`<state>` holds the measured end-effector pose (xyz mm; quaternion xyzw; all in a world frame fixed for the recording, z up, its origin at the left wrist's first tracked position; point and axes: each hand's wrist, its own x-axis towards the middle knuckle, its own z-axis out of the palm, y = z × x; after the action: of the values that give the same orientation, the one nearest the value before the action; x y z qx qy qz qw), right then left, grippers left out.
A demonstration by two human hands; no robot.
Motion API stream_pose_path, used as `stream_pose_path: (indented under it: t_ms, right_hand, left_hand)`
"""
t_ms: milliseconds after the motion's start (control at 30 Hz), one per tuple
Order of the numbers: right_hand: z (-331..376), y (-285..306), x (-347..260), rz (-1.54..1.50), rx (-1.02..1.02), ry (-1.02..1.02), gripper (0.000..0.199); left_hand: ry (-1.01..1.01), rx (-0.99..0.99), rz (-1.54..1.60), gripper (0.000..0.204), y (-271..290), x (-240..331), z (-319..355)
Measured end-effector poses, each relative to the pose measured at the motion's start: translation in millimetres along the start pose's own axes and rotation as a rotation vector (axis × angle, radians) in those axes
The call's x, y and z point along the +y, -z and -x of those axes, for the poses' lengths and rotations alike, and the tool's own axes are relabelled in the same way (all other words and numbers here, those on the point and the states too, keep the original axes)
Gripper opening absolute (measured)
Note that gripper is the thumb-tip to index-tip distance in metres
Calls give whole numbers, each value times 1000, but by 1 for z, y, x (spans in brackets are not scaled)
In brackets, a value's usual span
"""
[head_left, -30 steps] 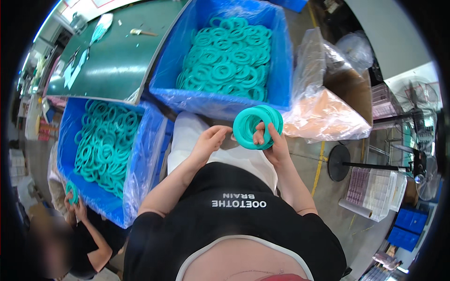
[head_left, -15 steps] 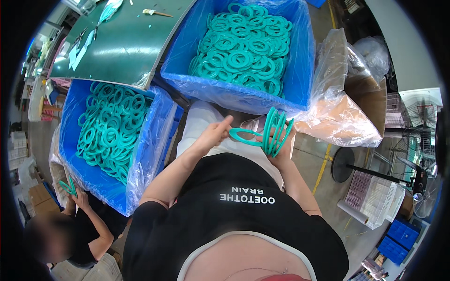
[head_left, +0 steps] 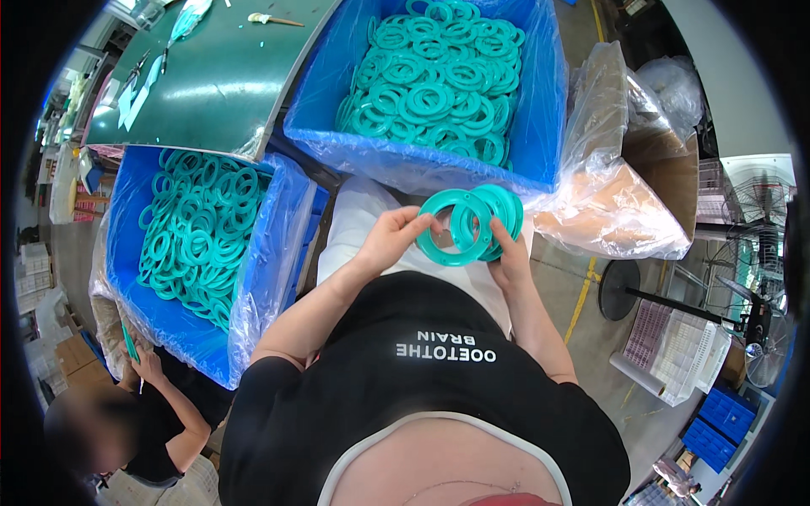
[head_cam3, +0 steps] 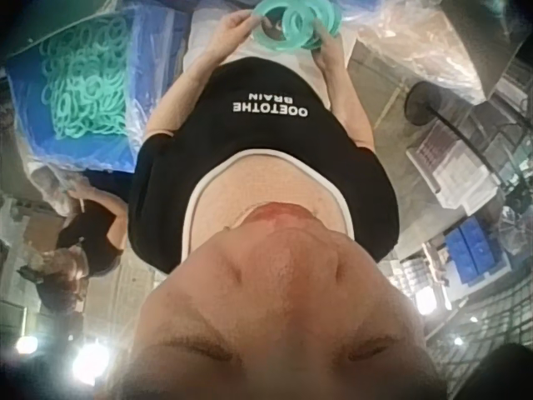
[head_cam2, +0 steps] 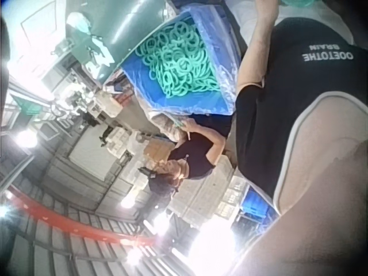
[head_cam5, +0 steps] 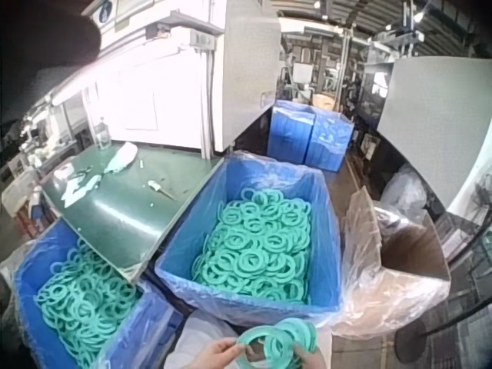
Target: Sorting and stacking green plastic or rubber rings in a manufacturing environment.
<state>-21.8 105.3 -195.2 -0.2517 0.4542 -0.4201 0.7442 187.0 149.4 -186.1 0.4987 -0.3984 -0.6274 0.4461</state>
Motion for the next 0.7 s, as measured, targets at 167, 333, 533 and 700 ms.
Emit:
stream_pose_path:
  t_ms: [167, 333, 533, 700]
  right_hand:
    - [-6, 15, -13, 323, -225, -82, 24]
    - [-3, 9, 5, 288, -66, 27, 22]
    - [13, -12, 21, 210, 14, 84, 18]
    - [23, -17, 28, 362, 13, 223, 16]
  left_hand:
    - [61, -50, 76, 26, 9, -5, 0]
    - [-22, -61, 168, 29, -11, -4, 6]
    - [-86, -19, 229, 26, -23, -24, 11]
    - [-88, 119, 316, 17, -30, -23, 9]
